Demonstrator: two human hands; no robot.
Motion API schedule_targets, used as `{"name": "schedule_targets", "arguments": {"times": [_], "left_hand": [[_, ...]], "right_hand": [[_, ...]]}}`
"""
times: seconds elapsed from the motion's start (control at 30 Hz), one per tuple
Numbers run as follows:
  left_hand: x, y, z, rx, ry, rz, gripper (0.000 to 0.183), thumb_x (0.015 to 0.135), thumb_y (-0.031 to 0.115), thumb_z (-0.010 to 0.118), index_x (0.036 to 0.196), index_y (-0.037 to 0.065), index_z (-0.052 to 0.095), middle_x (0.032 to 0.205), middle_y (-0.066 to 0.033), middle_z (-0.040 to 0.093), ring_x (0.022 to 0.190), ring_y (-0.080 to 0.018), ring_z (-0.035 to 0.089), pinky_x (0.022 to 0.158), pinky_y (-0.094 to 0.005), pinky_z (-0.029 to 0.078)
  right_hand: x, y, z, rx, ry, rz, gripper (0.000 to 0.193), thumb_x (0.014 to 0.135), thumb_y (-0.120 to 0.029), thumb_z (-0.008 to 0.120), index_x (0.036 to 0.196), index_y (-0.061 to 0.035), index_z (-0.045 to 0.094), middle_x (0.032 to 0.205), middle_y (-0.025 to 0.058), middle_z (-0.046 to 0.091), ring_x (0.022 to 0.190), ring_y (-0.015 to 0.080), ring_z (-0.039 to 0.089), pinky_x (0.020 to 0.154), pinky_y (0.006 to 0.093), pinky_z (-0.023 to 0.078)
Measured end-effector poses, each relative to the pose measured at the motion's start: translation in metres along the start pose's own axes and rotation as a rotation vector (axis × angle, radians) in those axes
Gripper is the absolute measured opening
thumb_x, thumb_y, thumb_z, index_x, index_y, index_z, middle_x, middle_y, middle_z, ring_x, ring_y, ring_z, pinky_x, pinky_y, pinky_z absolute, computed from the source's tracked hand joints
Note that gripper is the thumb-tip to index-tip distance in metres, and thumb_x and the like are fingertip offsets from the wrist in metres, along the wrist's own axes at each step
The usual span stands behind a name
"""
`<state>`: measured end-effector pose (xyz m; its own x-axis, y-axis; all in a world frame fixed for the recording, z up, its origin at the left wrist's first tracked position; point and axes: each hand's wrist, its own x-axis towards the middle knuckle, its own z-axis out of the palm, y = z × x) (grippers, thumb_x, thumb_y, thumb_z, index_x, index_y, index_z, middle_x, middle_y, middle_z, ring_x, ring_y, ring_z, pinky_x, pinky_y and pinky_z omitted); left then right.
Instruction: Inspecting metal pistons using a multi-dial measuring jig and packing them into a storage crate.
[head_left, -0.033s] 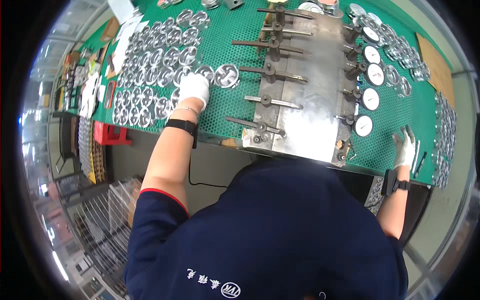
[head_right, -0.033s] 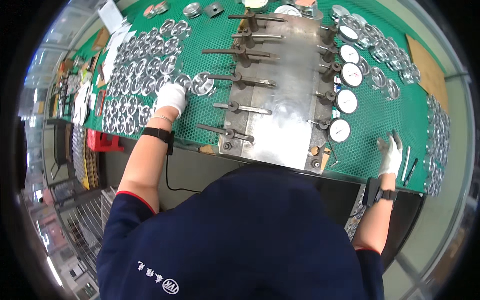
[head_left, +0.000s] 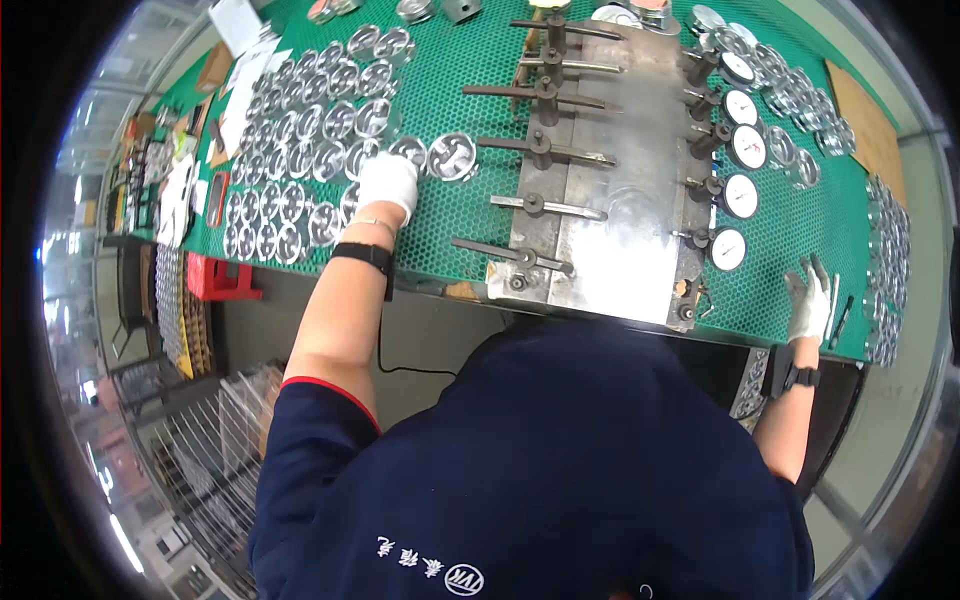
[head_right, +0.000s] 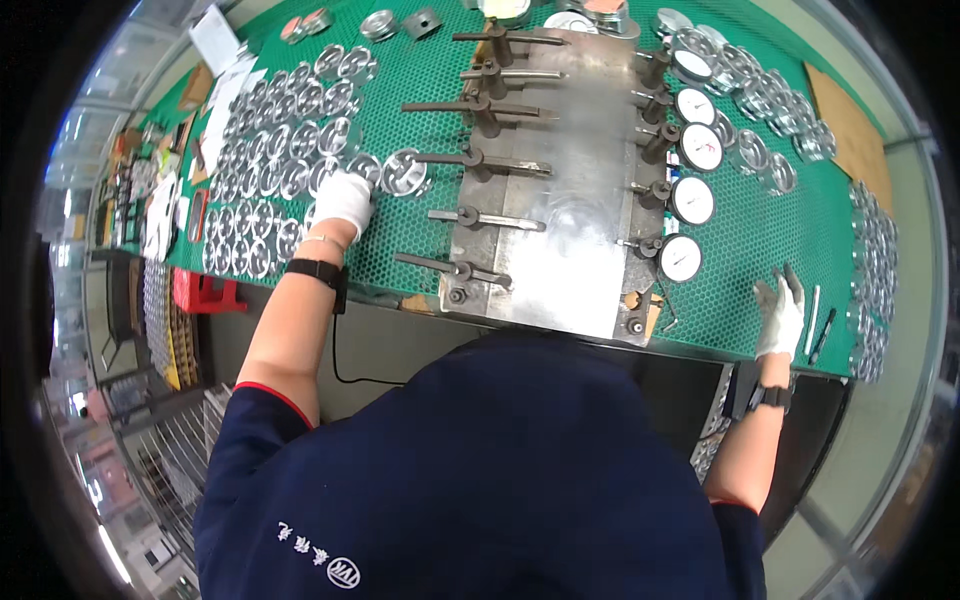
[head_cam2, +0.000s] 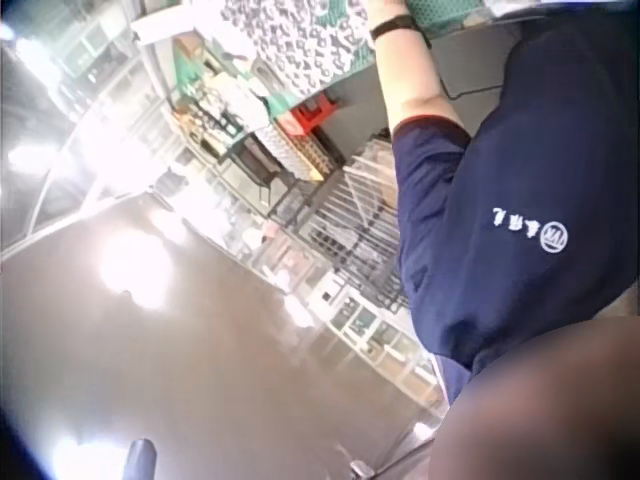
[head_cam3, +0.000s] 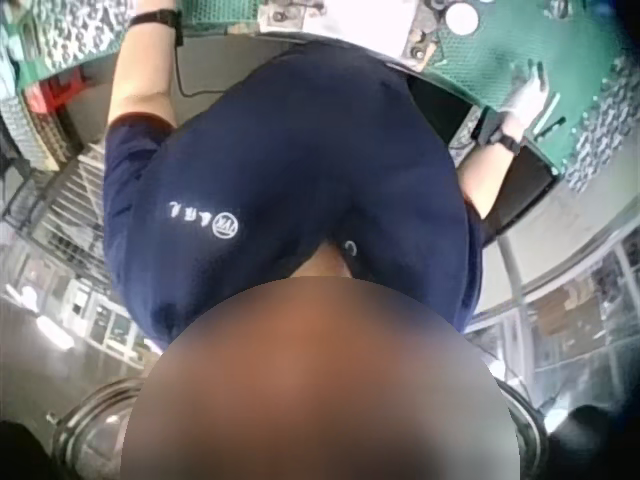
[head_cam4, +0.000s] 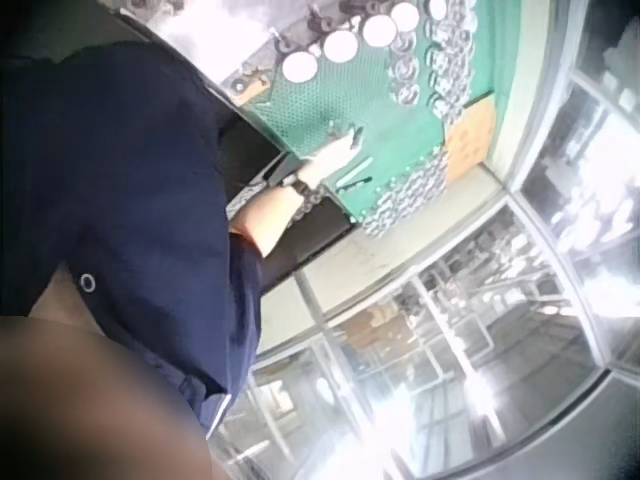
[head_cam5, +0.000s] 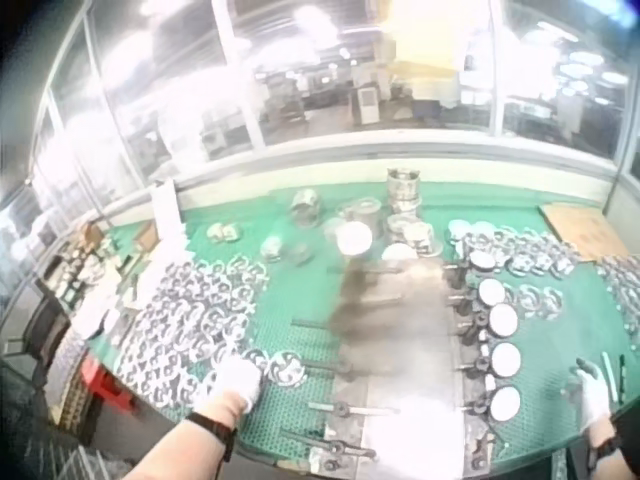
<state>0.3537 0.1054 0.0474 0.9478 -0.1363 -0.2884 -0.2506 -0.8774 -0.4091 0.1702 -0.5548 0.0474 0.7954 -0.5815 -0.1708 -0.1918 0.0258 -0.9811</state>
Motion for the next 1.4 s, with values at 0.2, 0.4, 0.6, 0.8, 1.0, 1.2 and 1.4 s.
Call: {"name": "schedule_targets", "arguments": {"times": [0.2,0.4,0.6,0.8,1.0,1.2,1.4], "left_hand": [[-0.037,-0.028,-0.039,-0.811,0.035,-0.172,0.026,0.090,0.025,0.063,0.105,0.005,0.070,0.098,-0.0127,0.072,0.088,-0.0267,0.069,0.080,-0.0362,0.054],[-0.107,-0.006,-0.153,-1.876,-0.228,0.258,0.025,0.095,0.009,0.056,0.114,-0.005,0.061,0.107,-0.0117,0.068,0.086,-0.0161,0.068,0.074,-0.0269,0.055],[-0.114,0.083,-0.176,-1.773,-0.622,0.460,0.033,0.097,0.016,0.045,0.118,-0.006,0.057,0.102,-0.0099,0.068,0.080,-0.0138,0.066,0.071,-0.0279,0.053],[-0.116,0.137,-0.174,-0.853,0.317,0.686,0.065,0.078,0.016,0.073,0.134,-0.001,0.046,0.112,-0.0175,0.062,0.103,-0.0326,0.061,0.094,-0.0391,0.048],[-0.107,0.179,-0.167,-0.712,0.476,0.622,0.091,0.067,0.030,0.083,0.142,0.001,0.039,0.131,-0.0204,0.051,0.116,-0.0389,0.052,0.098,-0.0448,0.045],[-0.086,0.194,-0.165,-0.834,0.406,0.597,0.095,0.068,0.025,0.081,0.147,0.005,0.032,0.136,-0.0214,0.045,0.122,-0.0404,0.049,0.101,-0.0453,0.044],[-0.077,0.197,-0.165,-0.930,0.354,0.599,0.097,0.068,0.021,0.080,0.150,0.010,0.029,0.139,-0.0212,0.042,0.124,-0.0419,0.048,0.101,-0.0454,0.045]], "right_hand": [[-0.102,-0.055,0.044,-0.119,0.128,-0.080,0.039,0.100,-0.018,0.053,0.134,0.0000,0.050,0.134,0.0139,0.055,0.097,0.0210,0.066,0.083,0.0315,0.054],[-0.170,-0.138,0.198,-0.492,-0.491,-0.235,0.046,0.085,-0.007,0.066,0.130,-0.0039,0.057,0.112,0.0128,0.067,0.095,0.0184,0.065,0.081,0.0310,0.054],[-0.168,-0.127,0.246,-0.509,-0.756,-0.802,0.097,0.068,-0.024,0.080,0.151,-0.0090,0.031,0.123,0.0211,0.056,0.096,0.0335,0.064,0.084,0.0386,0.054],[-0.150,-0.107,0.223,-1.007,-0.714,-0.549,0.089,0.074,-0.028,0.075,0.149,-0.0101,0.032,0.125,0.0236,0.054,0.097,0.0423,0.064,0.084,0.0434,0.054],[-0.150,-0.107,0.192,-0.790,-0.715,-0.418,0.080,0.080,-0.025,0.070,0.148,-0.0043,0.033,0.121,0.0234,0.058,0.101,0.0370,0.064,0.086,0.0421,0.054],[-0.155,-0.079,0.177,-0.139,-0.898,0.516,0.092,0.083,-0.036,0.069,0.151,0.0063,0.022,0.124,0.0259,0.060,0.113,0.0305,0.060,0.098,0.0327,0.046],[-0.151,-0.050,0.182,-0.246,-0.790,0.165,0.097,0.082,-0.041,0.069,0.152,0.0053,0.020,0.129,0.0287,0.056,0.119,0.0321,0.057,0.102,0.0330,0.044]]}}
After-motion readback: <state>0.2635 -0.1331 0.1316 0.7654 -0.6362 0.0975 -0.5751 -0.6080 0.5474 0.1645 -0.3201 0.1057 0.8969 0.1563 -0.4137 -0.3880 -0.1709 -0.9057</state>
